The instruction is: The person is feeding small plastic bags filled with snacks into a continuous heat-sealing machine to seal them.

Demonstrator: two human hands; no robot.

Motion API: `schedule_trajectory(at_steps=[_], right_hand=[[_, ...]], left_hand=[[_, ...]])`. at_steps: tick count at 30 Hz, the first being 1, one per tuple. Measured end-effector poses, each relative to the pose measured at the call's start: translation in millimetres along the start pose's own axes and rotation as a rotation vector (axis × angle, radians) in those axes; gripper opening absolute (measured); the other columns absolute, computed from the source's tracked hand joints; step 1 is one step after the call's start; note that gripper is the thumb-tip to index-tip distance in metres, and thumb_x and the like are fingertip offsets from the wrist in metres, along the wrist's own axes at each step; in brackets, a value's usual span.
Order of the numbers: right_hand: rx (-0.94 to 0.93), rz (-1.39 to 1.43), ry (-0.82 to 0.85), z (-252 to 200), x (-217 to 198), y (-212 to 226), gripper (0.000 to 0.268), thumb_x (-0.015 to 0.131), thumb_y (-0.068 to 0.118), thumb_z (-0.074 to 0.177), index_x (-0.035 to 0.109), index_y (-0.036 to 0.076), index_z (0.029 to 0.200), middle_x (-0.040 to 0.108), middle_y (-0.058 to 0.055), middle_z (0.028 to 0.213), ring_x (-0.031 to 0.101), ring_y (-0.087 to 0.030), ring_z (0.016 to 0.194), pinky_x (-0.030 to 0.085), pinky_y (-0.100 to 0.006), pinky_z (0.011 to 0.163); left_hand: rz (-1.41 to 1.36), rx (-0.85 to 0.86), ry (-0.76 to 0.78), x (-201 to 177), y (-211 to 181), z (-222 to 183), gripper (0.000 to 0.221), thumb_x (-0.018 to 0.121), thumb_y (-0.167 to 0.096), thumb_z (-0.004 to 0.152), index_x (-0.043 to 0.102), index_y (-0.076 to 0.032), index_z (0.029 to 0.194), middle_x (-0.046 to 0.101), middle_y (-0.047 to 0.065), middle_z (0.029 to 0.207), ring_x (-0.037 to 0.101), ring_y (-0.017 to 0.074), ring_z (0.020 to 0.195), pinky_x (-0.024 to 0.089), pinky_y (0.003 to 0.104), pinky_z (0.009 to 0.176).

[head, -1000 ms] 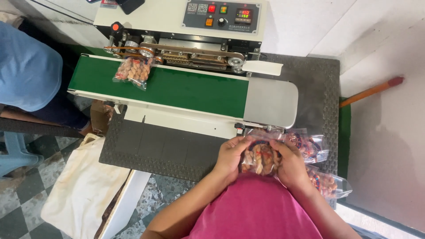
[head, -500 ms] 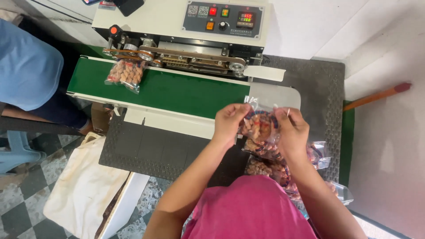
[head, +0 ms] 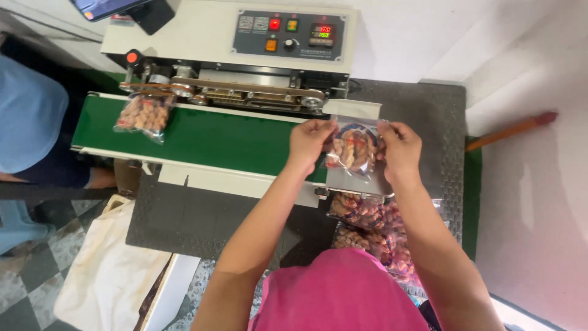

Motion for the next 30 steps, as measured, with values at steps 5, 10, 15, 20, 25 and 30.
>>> schedule_trajectory(at_steps=[5,10,15,20,25,30], right_hand=[[-0.078,-0.143,0.001,17.2,10.1,5.3,0.013,0.085,0.017,0.09,0.077,0.007,0.093,0.055,-0.009,0.059,0.05,-0.014,0.033,0.042,-0.027,0.032],[-0.232,-0.303,-0.058,29.3,32.5,8.2,0.012,0.089,0.023,0.087,0.082,0.013,0.089,0.061,-0.006,0.081,0.058,-0.012,0.069,0.05,-0.029,0.063],[-0.361,-0.439,-0.167,27.8,48.4,0.6,0.012,0.087,0.023,0.083,0.082,0.015,0.089,0.058,-0.004,0.081,0.062,-0.017,0.076,0.054,-0.03,0.076],[-0.515,-0.55,-0.242,26.5,57.6,-7.2,0.012,0.09,0.024,0.08,0.08,0.019,0.084,0.056,0.0,0.08,0.066,-0.018,0.077,0.055,-0.029,0.077],[-0.566,-0.605,-0.278,21.9,68.1,-6.9,0.012,0.09,0.024,0.079,0.079,0.02,0.082,0.054,0.002,0.08,0.067,-0.019,0.078,0.056,-0.03,0.078],[-0.528,-0.655,-0.26,12.6,72.8,1.8,0.015,0.089,0.028,0.079,0.077,0.02,0.082,0.053,0.002,0.083,0.068,-0.019,0.079,0.054,-0.031,0.076]], left_hand=[[-0.031,-0.131,-0.011,-9.9,4.7,29.7,0.014,0.083,-0.014,0.088,0.079,-0.002,0.095,0.076,0.014,0.08,0.077,0.024,0.064,0.068,0.038,0.056],[-0.066,-0.193,-0.023,-18.8,-4.7,40.9,0.016,0.08,-0.015,0.09,0.078,-0.002,0.099,0.077,0.013,0.084,0.078,0.0237,0.068,0.069,0.036,0.055],[-0.104,-0.183,-0.107,-23.6,-18.1,34.2,0.021,0.079,-0.013,0.09,0.076,0.001,0.104,0.076,0.015,0.085,0.077,0.0255,0.066,0.068,0.038,0.052],[-0.11,-0.177,-0.112,-33.3,-22.8,35.8,0.022,0.08,-0.013,0.089,0.075,0.001,0.105,0.076,0.013,0.085,0.077,0.0246,0.066,0.068,0.037,0.054],[-0.108,-0.179,-0.125,-44.0,-13.2,50.9,0.025,0.081,-0.014,0.088,0.074,0.001,0.106,0.076,0.013,0.087,0.078,0.0251,0.066,0.069,0.039,0.055],[-0.126,-0.168,-0.131,-52.9,-6.6,59.6,0.025,0.081,-0.013,0.087,0.074,0.002,0.106,0.076,0.014,0.087,0.078,0.0273,0.068,0.069,0.041,0.057]])
Point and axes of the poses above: each hand's wrist, its own z-axis towards the middle knuckle, its own x-axis out of the palm, y = z × x, the point moved 1 cm from there along z, towards the middle knuckle
